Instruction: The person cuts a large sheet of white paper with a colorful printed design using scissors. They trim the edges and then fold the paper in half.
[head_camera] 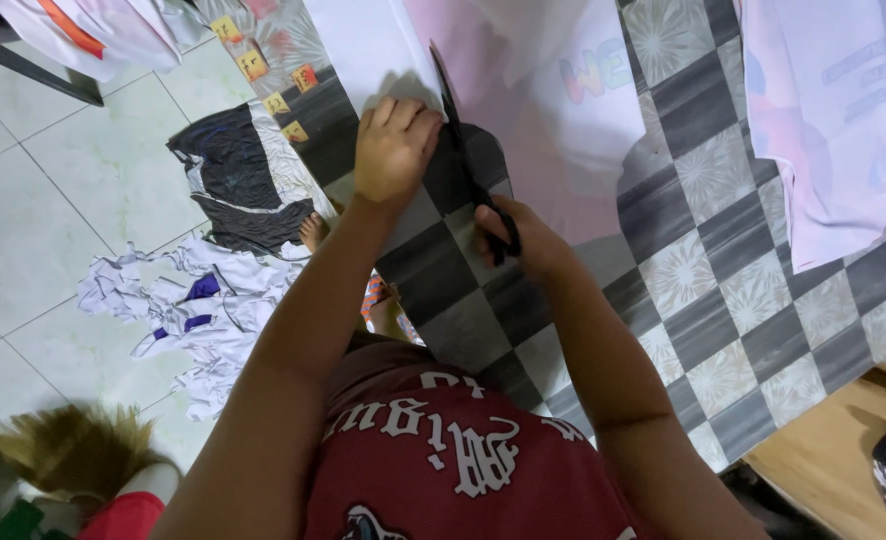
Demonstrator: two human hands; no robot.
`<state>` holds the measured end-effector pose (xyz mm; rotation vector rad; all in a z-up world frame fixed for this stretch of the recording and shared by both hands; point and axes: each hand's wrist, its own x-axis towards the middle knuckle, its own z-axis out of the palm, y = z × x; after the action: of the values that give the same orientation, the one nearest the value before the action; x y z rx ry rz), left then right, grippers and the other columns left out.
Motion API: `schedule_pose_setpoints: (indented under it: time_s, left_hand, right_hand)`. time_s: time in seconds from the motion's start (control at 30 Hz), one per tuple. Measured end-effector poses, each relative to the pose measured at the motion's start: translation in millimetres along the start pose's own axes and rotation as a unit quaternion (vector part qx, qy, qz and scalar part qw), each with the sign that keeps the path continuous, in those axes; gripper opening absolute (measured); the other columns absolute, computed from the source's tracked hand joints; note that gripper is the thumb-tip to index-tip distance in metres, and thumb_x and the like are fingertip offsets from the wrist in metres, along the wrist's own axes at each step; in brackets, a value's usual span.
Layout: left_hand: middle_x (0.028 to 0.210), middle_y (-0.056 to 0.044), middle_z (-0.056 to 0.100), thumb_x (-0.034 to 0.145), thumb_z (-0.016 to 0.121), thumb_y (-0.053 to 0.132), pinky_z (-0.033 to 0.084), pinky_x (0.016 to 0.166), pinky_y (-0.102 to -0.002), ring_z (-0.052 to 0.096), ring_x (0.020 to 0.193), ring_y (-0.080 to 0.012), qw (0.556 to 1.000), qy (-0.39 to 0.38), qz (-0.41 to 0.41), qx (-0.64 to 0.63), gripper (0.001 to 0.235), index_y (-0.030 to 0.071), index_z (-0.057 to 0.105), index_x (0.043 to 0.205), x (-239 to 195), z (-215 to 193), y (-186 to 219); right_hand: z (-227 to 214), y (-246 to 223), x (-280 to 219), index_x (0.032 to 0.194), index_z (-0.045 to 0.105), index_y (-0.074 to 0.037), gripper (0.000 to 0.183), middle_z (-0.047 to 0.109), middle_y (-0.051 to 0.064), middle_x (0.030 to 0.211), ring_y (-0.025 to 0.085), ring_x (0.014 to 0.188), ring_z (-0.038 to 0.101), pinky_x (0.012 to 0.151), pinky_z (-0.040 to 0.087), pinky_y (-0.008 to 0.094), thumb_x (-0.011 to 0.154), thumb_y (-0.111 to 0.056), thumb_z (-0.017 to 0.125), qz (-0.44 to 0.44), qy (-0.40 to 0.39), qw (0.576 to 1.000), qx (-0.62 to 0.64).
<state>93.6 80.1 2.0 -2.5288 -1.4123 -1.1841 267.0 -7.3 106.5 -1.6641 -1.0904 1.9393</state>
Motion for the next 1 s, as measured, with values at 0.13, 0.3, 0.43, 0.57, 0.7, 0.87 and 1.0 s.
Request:
schedule_pose_setpoints:
  time_s: [0.13,0.3,0.43,0.57,0.7,0.87,1.0]
  left_hand:
    - [0.090,-0.003,0.058,0.091,0.063,0.017,0.042,0.069,-0.038,0.051,0.081,-0.0242,1.000,-0.003,-0.001,-0.011,0.006,0.012,0.066,0.089,0,-1,0]
    - [0.088,-0.003,0.058,0.092,0.063,0.017,0.043,0.068,-0.037,0.051,0.078,-0.0236,1.000,0.011,-0.002,-0.012,0.007,0.012,0.066,0.088,4,-5,2]
    - [0.088,-0.003,0.058,0.090,0.066,0.013,0.042,0.067,-0.036,0.051,0.077,-0.0232,1.000,0.017,0.002,-0.018,0.004,0.011,0.066,0.086,5,-7,3]
    - [0.080,0.001,0.055,0.084,0.071,0.019,0.043,0.061,-0.030,0.054,0.074,-0.0180,0.997,0.074,0.012,-0.003,0.007,0.016,0.066,0.083,0,9,-5]
    - [0.081,0.001,0.055,0.082,0.072,0.019,0.044,0.061,-0.031,0.055,0.074,-0.0184,0.997,0.075,0.010,0.000,0.008,0.015,0.066,0.084,3,4,-2]
    - [0.081,0.000,0.055,0.085,0.069,0.018,0.043,0.061,-0.031,0.054,0.073,-0.0194,0.997,0.080,0.011,-0.016,0.006,0.014,0.065,0.085,5,-1,0]
    - [0.080,0.000,0.054,0.086,0.068,0.019,0.043,0.061,-0.030,0.054,0.072,-0.0190,0.995,0.093,0.013,-0.020,0.006,0.015,0.065,0.084,5,-1,-2]
  right_hand:
    - [-2,3,9,0.083,0.049,-0.009,0.041,0.052,0.005,0.066,0.017,0.054,0.052,0.052,0.044,0.028,0.085,-0.050,0.052,0.021,0.008,0.999,-0.026]
    - [-5,12,16,0.077,0.047,-0.010,0.039,0.052,0.005,0.061,0.016,0.049,0.051,0.047,0.042,0.028,0.084,-0.048,0.056,0.011,0.023,1.000,-0.015]
    - [-3,15,15,0.075,0.044,-0.013,0.030,0.047,0.003,0.058,0.015,0.047,0.048,0.046,0.040,0.028,0.088,-0.036,0.058,-0.005,0.033,0.999,-0.026]
    - [-3,9,13,0.079,0.053,-0.005,0.037,0.054,0.011,0.058,0.020,0.048,0.056,0.047,0.047,0.031,0.089,-0.037,0.068,0.004,0.055,0.998,-0.015]
    - [-13,17,28,0.082,0.054,-0.002,0.044,0.056,0.013,0.061,0.023,0.051,0.060,0.050,0.049,0.033,0.091,-0.045,0.062,0.000,0.043,0.997,-0.059]
    - [-19,11,49,0.077,0.053,-0.006,0.050,0.056,0.012,0.058,0.022,0.049,0.060,0.048,0.050,0.032,0.089,-0.053,0.064,-0.022,0.031,0.999,-0.018]
    - [-16,1,53,0.075,0.053,-0.004,0.052,0.055,0.012,0.057,0.021,0.048,0.058,0.047,0.050,0.031,0.089,-0.053,0.063,-0.033,0.025,0.999,-0.012]
